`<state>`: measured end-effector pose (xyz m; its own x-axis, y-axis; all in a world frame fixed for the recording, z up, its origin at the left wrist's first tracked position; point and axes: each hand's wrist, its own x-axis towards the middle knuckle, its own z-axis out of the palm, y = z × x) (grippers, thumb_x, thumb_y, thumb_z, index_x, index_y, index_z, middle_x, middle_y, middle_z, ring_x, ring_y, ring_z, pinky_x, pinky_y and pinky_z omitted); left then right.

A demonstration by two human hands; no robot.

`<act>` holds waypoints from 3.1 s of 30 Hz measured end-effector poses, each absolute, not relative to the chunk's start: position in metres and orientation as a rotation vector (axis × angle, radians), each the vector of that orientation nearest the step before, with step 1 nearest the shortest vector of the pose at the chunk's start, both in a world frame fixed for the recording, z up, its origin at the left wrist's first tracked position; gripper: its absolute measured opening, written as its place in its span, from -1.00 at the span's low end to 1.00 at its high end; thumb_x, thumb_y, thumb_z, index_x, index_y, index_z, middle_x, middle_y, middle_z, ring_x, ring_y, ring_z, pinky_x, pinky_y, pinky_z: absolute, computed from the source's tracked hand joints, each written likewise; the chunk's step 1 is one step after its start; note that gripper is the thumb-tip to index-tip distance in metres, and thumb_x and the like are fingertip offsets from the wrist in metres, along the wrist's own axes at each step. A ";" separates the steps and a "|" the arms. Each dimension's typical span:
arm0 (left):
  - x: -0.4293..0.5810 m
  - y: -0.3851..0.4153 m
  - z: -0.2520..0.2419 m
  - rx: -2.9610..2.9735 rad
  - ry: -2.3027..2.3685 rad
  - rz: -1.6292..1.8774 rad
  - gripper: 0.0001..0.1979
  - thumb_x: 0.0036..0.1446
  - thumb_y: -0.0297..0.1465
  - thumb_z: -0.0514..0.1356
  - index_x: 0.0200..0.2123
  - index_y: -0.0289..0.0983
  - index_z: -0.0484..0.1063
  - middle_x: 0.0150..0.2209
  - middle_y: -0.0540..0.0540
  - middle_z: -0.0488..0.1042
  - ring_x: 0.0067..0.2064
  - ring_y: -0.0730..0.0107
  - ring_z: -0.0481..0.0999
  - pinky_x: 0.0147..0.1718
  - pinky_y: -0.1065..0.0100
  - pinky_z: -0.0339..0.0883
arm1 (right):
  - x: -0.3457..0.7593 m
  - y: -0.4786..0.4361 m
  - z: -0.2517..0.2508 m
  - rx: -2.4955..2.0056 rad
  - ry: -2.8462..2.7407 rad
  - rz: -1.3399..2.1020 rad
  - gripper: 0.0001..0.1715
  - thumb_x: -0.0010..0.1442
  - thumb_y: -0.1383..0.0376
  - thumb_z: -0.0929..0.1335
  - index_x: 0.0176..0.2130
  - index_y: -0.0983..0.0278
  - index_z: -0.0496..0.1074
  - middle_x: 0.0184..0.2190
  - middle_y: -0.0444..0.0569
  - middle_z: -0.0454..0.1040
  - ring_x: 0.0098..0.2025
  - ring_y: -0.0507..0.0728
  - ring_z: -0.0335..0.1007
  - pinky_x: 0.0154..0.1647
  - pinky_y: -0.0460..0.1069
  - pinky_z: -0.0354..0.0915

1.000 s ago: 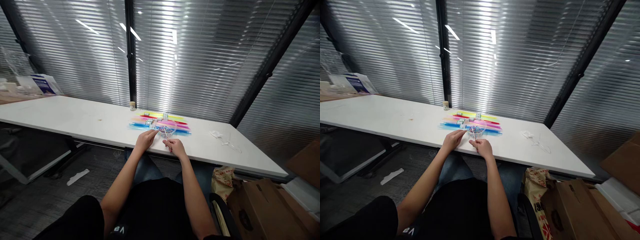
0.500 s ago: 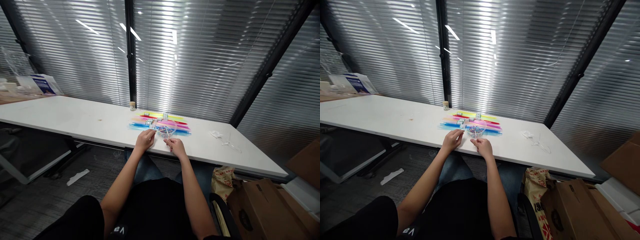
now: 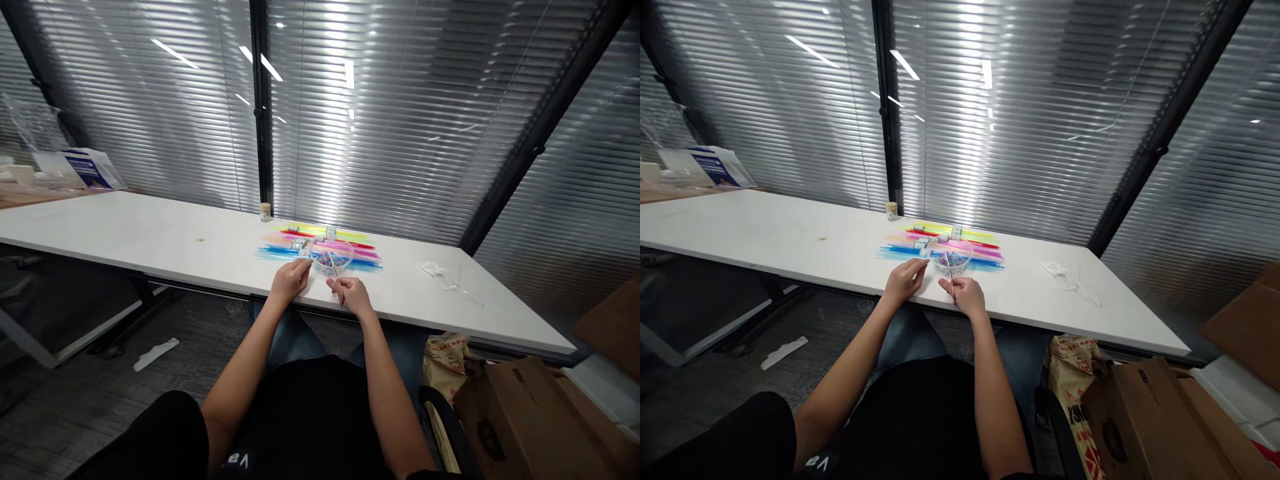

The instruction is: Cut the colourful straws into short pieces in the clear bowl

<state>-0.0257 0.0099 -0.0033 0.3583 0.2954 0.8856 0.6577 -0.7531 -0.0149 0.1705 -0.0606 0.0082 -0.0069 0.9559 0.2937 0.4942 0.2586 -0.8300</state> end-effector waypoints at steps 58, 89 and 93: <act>-0.026 0.009 -0.004 -2.287 -0.878 -1.376 -0.76 0.21 -0.51 0.04 -0.10 -0.25 0.41 -0.26 -0.13 0.54 -0.23 0.33 0.53 -0.26 0.35 0.42 | 0.170 -0.060 0.005 -1.340 -1.621 0.640 -0.35 0.09 -0.16 0.28 -0.73 0.23 0.19 -0.78 -0.17 0.20 -0.56 0.07 0.30 -0.41 -0.07 0.20; -0.026 0.011 -0.004 -2.239 -0.846 -1.385 -0.76 0.23 -0.49 0.04 -0.07 -0.26 0.40 -0.24 -0.12 0.54 -0.23 0.35 0.53 -0.27 0.38 0.41 | 0.169 -0.063 0.009 -1.411 -1.683 0.553 -0.33 0.10 -0.18 0.27 -0.74 0.22 0.15 -0.77 -0.14 0.21 -0.51 0.10 0.35 -0.43 -0.08 0.14; -0.026 0.011 -0.003 -2.229 -0.804 -1.369 -0.76 0.23 -0.50 0.05 -0.09 -0.25 0.41 -0.25 -0.11 0.54 -0.24 0.36 0.53 -0.28 0.39 0.40 | 0.169 -0.063 0.010 -1.437 -1.696 0.547 -0.33 0.09 -0.17 0.28 -0.74 0.23 0.17 -0.75 -0.14 0.25 -0.48 0.10 0.38 -0.42 -0.09 0.14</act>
